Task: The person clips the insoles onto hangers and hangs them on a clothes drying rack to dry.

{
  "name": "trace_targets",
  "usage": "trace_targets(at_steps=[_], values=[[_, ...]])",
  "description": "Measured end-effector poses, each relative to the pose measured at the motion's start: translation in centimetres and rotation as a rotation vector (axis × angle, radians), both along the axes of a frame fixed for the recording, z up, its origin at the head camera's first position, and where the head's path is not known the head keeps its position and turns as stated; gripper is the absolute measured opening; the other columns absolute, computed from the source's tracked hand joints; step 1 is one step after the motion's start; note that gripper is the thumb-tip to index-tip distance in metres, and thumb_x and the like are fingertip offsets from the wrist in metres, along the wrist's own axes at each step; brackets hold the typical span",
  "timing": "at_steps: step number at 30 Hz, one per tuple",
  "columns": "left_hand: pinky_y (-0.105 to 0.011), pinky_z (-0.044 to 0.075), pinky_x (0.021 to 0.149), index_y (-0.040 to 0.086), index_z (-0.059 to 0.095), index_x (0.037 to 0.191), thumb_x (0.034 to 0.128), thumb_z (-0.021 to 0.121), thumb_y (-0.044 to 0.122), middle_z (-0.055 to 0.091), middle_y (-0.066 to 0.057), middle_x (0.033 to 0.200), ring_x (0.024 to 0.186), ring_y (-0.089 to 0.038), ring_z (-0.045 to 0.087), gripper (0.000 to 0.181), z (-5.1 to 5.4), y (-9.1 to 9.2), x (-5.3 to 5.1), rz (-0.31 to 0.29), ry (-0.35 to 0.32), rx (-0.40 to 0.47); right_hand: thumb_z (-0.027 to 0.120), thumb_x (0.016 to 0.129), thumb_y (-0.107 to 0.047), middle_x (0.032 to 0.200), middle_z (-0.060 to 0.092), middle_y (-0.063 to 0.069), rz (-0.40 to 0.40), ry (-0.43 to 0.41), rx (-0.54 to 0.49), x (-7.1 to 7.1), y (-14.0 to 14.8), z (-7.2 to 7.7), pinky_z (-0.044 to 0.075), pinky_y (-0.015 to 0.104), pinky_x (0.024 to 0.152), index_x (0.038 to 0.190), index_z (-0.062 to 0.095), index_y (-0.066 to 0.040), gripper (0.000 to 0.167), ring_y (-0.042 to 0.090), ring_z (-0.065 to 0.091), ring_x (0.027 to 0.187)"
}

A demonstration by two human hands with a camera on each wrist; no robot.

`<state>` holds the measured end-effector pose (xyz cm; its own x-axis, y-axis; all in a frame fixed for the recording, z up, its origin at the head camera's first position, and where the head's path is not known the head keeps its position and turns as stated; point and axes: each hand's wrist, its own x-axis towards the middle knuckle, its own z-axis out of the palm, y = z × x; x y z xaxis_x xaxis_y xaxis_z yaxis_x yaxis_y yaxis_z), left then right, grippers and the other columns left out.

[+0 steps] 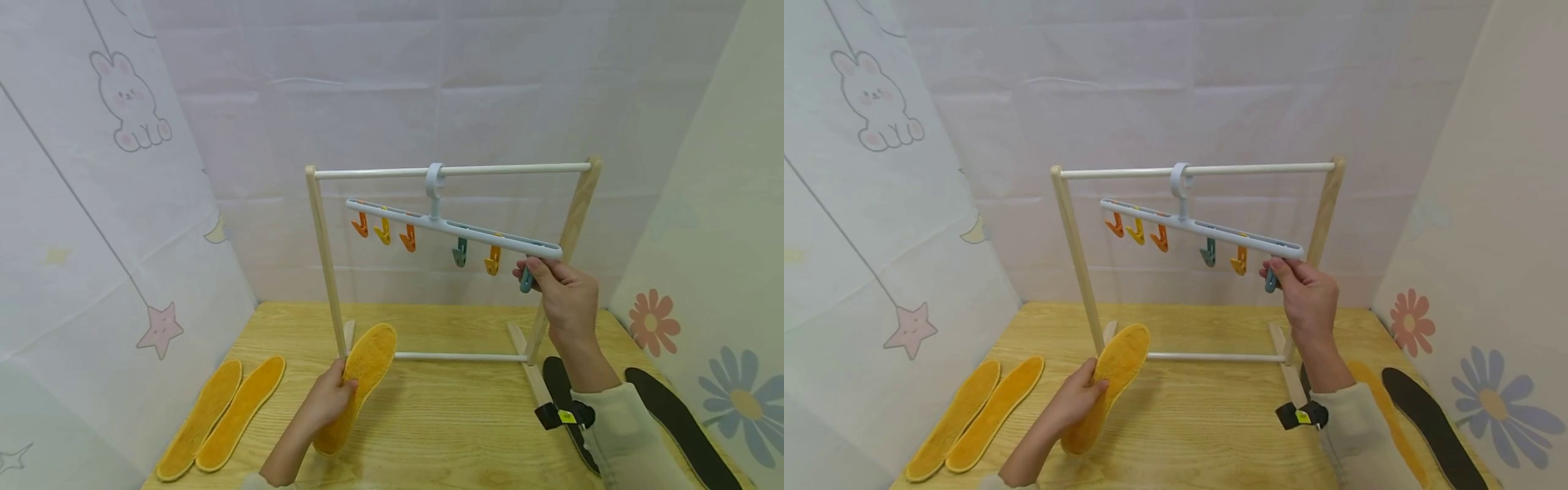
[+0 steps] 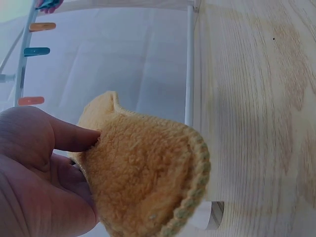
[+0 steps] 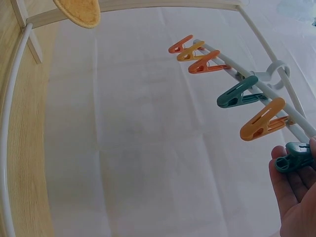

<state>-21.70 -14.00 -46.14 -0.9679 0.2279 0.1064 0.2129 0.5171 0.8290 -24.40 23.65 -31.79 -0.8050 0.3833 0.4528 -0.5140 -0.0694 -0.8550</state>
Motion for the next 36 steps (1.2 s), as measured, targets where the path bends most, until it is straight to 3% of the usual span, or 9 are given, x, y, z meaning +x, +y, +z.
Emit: trace_targets(at_steps=[7, 13, 25, 36], values=[[-0.050, 0.053, 0.082, -0.001, 0.052, 0.132, 0.1009, 0.058, 0.007, 0.063, -0.028, 0.125, 0.105, -0.034, 0.063, 0.033, 0.2, 0.3, 0.0, -0.008, -0.003, 0.004, 0.075, 0.091, -0.014, 0.085, 0.077, 0.003, 0.004, 0.015, 0.002, 0.1, -0.1, 0.0, 0.058, 0.023, 0.076, 0.114, 0.073, 0.007, 0.031, 0.013, 0.076, 0.077], [-0.044, 0.052, 0.076, 0.000, 0.053, 0.127, 0.1014, 0.058, 0.007, 0.063, -0.026, 0.123, 0.097, -0.029, 0.061, 0.027, 0.3, 0.6, 0.1, -0.043, 0.002, 0.020, 0.076, 0.090, -0.014, 0.084, 0.077, 0.003, 0.004, 0.008, -0.016, 0.1, -0.1, 0.0, 0.058, 0.023, 0.075, 0.113, 0.073, 0.007, 0.031, 0.013, 0.076, 0.076], [-0.033, 0.045, 0.065, -0.001, 0.054, 0.116, 0.1016, 0.058, 0.008, 0.065, -0.015, 0.102, 0.079, -0.021, 0.054, 0.017, 0.7, 1.4, -0.1, -0.062, 0.010, 0.017, 0.075, 0.091, -0.014, 0.084, 0.077, 0.003, 0.005, 0.005, -0.005, 0.1, -0.2, 0.0, 0.058, 0.023, 0.076, 0.115, 0.072, 0.008, 0.032, 0.013, 0.076, 0.076], [-0.041, 0.052, 0.072, 0.000, 0.055, 0.118, 0.1007, 0.060, 0.009, 0.067, -0.019, 0.110, 0.089, -0.025, 0.062, 0.020, 0.9, 2.3, -0.1, -0.053, 0.031, 0.015, 0.075, 0.091, -0.013, 0.084, 0.077, 0.003, 0.006, 0.002, -0.021, 0.1, -0.1, 0.0, 0.058, 0.023, 0.075, 0.114, 0.072, 0.009, 0.032, 0.013, 0.075, 0.076]])
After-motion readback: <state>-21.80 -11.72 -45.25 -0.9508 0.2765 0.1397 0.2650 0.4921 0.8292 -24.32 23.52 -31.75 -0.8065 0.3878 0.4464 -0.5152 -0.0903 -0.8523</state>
